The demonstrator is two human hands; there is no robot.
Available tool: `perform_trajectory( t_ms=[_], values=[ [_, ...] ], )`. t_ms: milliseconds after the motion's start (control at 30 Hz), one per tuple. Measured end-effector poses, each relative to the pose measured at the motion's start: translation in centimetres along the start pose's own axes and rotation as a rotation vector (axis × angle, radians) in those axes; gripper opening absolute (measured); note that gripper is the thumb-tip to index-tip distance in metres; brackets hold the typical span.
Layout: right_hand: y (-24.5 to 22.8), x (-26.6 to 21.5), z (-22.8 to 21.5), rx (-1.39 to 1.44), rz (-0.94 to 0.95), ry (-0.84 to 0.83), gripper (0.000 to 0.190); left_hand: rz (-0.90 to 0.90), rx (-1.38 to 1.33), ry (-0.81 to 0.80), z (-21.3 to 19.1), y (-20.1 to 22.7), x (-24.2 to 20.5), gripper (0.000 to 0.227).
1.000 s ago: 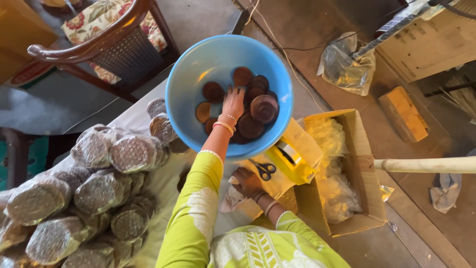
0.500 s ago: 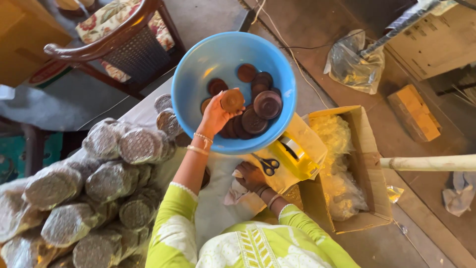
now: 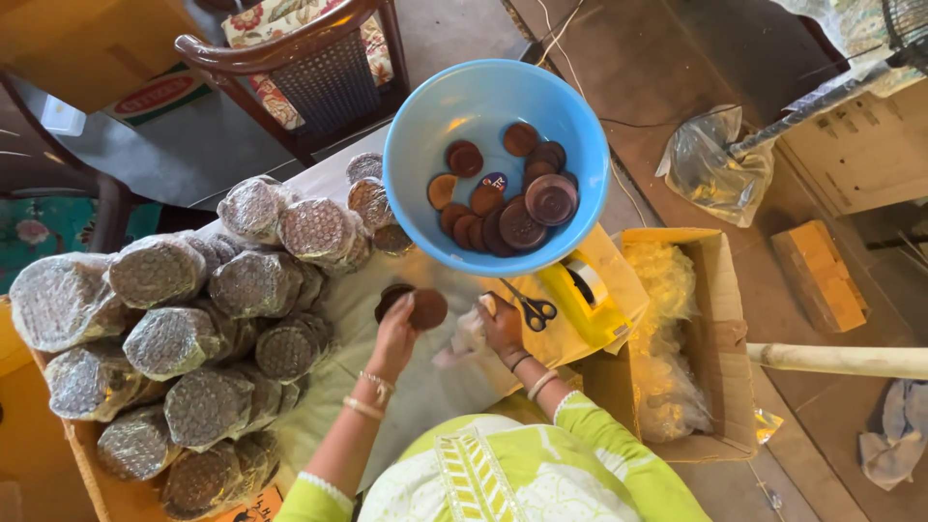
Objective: Manually wrapping individual incense or charcoal discs in plastic wrap and preparing them for packaging.
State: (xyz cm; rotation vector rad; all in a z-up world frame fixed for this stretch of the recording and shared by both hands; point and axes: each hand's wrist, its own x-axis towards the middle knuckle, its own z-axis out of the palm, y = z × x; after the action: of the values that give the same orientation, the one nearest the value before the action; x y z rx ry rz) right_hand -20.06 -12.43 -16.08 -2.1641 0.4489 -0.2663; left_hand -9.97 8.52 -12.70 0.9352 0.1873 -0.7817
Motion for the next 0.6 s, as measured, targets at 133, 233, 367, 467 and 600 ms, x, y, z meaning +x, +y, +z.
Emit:
perform_trajectory(
  t_ms=[133, 233, 367, 467, 600],
  values=[
    [-7.7, -0.4, -1.6, 0.423, 0.214, 0.113, 0.030, -0.056, -0.099, 0.088, -0.3, -4.1, -1.9, 0.042],
    [-13.7, -0.1, -3.2, 0.222, -0.486, 0.208, 0.022, -0.083, -0.261, 0.047, -1.1, -7.8, -1.3, 0.037],
    [-8.1, -0.6, -0.5, -0.047, -0.418, -0.017, 0.025, -0.096, -0.076, 0.032, 1.4, -7.3, -2.9, 0.031],
    [-5.7, -0.1, -0.3, 0.007, -0.197, -0.224, 0.025, -0.068, 0.097, -0.020, -0.3, -9.4, -3.3, 0.021],
    [-10.5, 2.1, -5.5, 0.181, -0.356, -0.072, 0.032, -0.004, 0.210, -0.057, 1.0, -7.3, -4.1, 0.027]
  ],
)
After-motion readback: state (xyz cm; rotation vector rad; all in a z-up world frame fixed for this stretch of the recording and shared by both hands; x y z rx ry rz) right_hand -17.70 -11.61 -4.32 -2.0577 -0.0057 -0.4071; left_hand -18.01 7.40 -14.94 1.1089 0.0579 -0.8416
